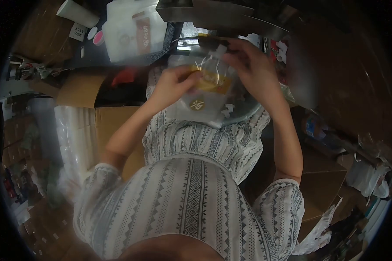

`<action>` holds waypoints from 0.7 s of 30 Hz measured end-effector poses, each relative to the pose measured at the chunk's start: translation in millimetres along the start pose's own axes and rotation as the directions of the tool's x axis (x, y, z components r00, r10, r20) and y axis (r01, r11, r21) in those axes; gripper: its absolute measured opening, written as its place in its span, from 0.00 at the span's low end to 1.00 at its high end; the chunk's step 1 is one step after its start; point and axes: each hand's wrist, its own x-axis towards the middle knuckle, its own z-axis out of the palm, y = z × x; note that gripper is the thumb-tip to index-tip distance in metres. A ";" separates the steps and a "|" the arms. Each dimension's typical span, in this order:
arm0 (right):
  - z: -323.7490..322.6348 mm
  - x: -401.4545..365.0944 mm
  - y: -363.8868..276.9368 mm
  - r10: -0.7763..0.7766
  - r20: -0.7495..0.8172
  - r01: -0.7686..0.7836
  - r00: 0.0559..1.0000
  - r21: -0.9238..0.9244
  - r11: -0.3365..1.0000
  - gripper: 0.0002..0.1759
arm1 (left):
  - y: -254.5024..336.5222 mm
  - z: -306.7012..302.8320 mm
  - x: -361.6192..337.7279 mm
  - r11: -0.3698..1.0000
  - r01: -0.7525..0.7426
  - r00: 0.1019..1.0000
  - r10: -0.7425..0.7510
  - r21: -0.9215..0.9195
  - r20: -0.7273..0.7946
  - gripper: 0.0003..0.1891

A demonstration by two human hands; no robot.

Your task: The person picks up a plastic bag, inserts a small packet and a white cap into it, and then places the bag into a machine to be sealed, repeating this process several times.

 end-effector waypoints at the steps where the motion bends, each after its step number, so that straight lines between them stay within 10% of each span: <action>1: -5.2 -1.4 5.5 0.004 -0.119 -0.007 0.993 -0.026 1.000 0.14 | 2.6 1.3 12.1 0.959 0.197 0.980 -0.194 -0.203 0.036 0.10; 5: -32.3 -15.4 15.3 0.005 -0.202 -0.061 0.979 -0.274 0.960 0.16 | -13.0 12.3 47.9 0.686 0.355 0.912 -0.403 -0.635 0.074 0.14; 9: -47.6 -0.9 82.3 0.018 -0.301 -0.186 0.954 -0.543 0.819 0.15 | -9.3 11.2 44.9 0.697 0.378 0.900 -0.431 -0.610 0.065 0.16; 11: -49.2 -0.1 104.7 -0.065 -0.279 -0.140 0.958 -0.652 0.745 0.15 | -10.3 -9.4 37.8 0.928 0.220 0.947 -0.277 -0.300 -0.164 0.19; 12: -50.8 1.0 106.1 -0.063 -0.264 -0.134 0.963 -0.667 0.733 0.14 | -29.0 -30.6 41.5 0.995 0.015 0.904 0.029 0.099 -0.427 0.20; 13: -51.2 1.3 106.7 -0.060 -0.245 -0.127 0.968 -0.681 0.721 0.14 | -54.1 -50.3 41.1 0.853 -0.088 0.756 0.394 0.515 -0.522 0.21; 14: -49.3 -2.7 98.3 -0.055 -0.243 -0.129 0.968 -0.678 0.724 0.14 | -71.9 -58.2 28.2 0.852 -0.085 0.760 0.391 0.516 -0.520 0.21; 16: -47.9 -10.2 62.4 0.164 -0.289 -0.322 0.943 -0.671 0.668 0.14 | -94.0 -66.7 5.0 0.241 0.161 0.875 0.415 0.957 -0.251 0.21; 21: -46.6 -18.7 9.3 0.201 -0.195 -0.251 0.960 -0.279 0.927 0.14 | -52.7 -76.2 -27.6 0.635 0.148 0.914 0.204 0.758 -0.350 0.11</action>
